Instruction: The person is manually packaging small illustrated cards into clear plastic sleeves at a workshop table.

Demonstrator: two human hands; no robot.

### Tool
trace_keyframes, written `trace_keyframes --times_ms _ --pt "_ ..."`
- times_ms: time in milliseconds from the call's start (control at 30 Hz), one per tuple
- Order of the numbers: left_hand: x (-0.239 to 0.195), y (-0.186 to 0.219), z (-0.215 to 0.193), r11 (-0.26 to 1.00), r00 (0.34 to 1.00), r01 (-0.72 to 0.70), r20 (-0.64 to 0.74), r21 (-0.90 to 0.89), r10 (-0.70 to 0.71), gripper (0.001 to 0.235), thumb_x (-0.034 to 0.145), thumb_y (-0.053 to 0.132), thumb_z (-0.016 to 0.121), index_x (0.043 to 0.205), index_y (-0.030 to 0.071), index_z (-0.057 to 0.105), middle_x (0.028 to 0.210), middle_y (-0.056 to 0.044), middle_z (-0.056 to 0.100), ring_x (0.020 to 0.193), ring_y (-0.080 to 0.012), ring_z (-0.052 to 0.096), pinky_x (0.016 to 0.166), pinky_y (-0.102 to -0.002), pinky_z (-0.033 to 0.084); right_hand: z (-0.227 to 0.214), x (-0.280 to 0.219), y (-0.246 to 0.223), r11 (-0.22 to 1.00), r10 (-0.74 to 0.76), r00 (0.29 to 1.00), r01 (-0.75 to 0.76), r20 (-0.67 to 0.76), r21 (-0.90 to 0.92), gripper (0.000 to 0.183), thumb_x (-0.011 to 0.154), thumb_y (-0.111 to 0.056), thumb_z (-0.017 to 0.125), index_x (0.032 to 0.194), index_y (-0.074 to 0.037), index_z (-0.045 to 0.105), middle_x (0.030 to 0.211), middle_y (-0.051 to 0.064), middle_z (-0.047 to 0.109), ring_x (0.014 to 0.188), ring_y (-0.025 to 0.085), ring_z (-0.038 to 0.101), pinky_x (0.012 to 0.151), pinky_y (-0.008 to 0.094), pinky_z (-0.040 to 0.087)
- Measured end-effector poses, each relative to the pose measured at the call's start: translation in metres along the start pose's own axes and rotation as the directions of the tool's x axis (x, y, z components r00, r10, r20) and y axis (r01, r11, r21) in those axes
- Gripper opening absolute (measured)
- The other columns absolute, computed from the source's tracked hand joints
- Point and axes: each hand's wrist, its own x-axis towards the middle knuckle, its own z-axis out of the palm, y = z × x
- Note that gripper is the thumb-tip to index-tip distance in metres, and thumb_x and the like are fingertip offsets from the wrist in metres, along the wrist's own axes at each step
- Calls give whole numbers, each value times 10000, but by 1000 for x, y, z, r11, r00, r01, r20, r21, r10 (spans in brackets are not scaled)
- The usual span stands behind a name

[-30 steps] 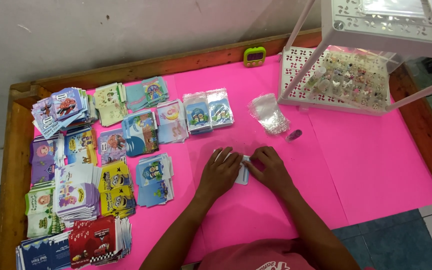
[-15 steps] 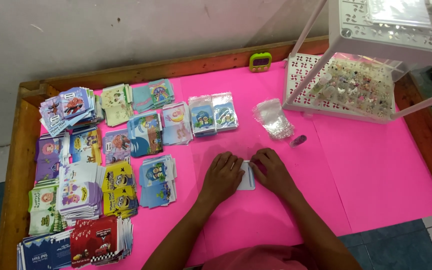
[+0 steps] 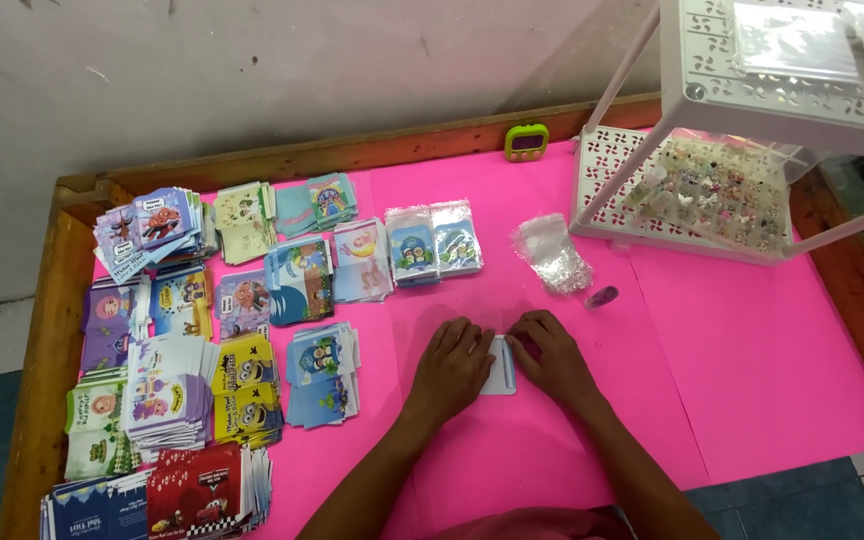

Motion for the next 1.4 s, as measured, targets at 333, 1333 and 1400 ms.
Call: trace_keyframes --times_ms 333,1333,1400 --pt "-2 4 0 999 999 38 31 -8 -38 254 935 232 668 1162 118 681 1082 -66 640 1233 -269 541 1061 -434 458 2 2 4 998 -63 997 64 44 -27 117 962 -197 667 1017 -95 659 1085 102 599 1128 315 652 972 453 566" --pt "21 -23 -55 713 883 401 35 -575 -468 7 901 127 748 906 124 744 803 -58 749 841 -242 712 955 -414 503 26 37 -22 919 -85 981 10 172 394 87 1018 -130 617 975 -85 678 896 97 700 903 290 669 823 434 524" --pt "21 -23 -53 714 874 434 64 -550 -482 30 886 151 760 896 127 745 815 -57 756 886 -265 700 930 -430 507 29 36 -19 923 -108 983 43 150 383 86 1019 -123 620 968 -83 677 889 93 696 889 289 665 815 427 521"
